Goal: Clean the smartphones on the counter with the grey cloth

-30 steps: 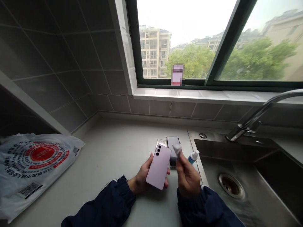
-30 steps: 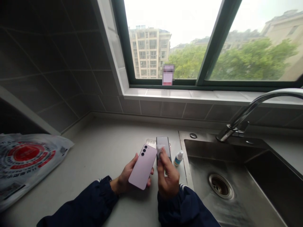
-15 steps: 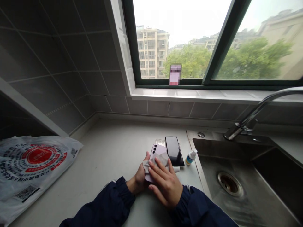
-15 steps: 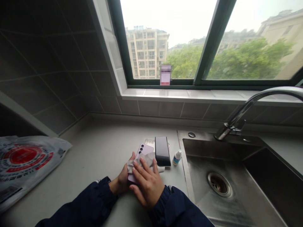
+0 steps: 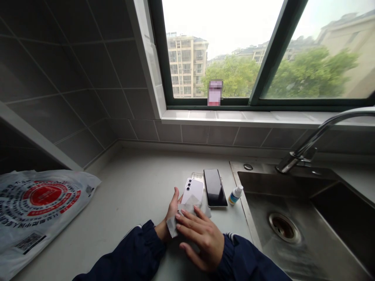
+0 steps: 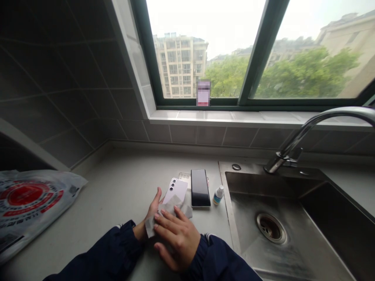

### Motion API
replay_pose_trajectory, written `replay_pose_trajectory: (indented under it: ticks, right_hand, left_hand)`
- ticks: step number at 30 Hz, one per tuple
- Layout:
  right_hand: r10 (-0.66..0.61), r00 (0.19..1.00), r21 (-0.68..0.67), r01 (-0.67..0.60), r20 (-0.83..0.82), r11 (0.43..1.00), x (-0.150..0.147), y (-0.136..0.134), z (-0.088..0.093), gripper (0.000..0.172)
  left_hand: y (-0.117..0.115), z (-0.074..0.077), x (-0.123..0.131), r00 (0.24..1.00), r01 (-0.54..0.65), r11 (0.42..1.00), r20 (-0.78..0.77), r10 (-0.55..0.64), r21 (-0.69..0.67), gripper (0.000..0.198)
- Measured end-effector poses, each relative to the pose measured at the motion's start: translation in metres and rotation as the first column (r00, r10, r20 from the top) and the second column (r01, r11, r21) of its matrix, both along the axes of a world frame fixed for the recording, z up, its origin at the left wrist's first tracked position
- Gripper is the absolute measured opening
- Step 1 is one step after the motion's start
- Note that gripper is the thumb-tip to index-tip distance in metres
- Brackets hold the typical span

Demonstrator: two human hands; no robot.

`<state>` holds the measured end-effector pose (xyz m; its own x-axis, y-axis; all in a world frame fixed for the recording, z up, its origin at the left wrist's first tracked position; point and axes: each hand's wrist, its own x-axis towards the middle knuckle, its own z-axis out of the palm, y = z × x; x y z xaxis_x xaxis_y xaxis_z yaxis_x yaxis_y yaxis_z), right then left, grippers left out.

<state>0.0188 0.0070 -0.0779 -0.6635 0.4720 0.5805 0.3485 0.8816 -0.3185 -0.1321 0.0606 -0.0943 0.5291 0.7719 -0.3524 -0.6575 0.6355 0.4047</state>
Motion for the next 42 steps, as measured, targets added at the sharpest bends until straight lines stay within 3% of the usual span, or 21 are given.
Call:
replay_pose_trajectory:
  ticks: [4,9,12,16,20,25,35,42]
  right_hand:
    - [-0.006,0.999,0.008,0.006,0.033,1.000,0.003,0.000,0.006,0.051]
    - [-0.126,0.989,0.058,0.131,-0.082,0.990,0.000,0.000,0.000,0.041]
    - [-0.172,0.985,0.072,0.173,-0.024,0.982,-0.001,0.003,-0.006,0.036]
    - [-0.252,0.964,0.095,0.244,0.088,0.965,0.002,0.008,-0.012,0.044]
    - [-0.358,0.923,0.093,0.348,0.142,0.933,0.005,0.012,-0.017,0.054]
    - [-0.469,0.875,0.042,0.468,0.118,0.883,0.004,0.016,-0.021,0.067]
    - [-0.551,0.835,-0.005,0.551,0.016,0.835,0.007,0.019,-0.022,0.069]
    - [-0.523,0.852,-0.002,0.523,0.020,0.852,0.008,0.018,-0.020,0.068]
  left_hand:
    - [-0.004,0.012,0.002,0.997,-0.063,0.998,-0.045,0.063,-0.007,0.075]
    - [-0.003,0.010,0.002,0.999,-0.037,0.999,0.029,0.036,0.023,0.083]
    - [-0.002,0.010,0.002,0.997,-0.015,1.000,0.077,0.013,0.024,0.086]
    - [-0.004,0.011,0.002,0.989,0.049,0.998,0.140,-0.055,0.044,0.088]
    - [-0.007,0.004,0.002,0.986,0.052,0.991,0.149,-0.070,0.122,0.082]
    - [-0.009,-0.002,0.007,0.994,0.008,0.944,0.101,-0.044,0.331,0.063]
    - [-0.016,0.016,0.012,0.995,0.084,0.899,0.007,-0.096,0.430,0.063]
    - [-0.020,0.024,0.011,0.997,0.076,0.914,-0.034,-0.068,0.399,0.059]
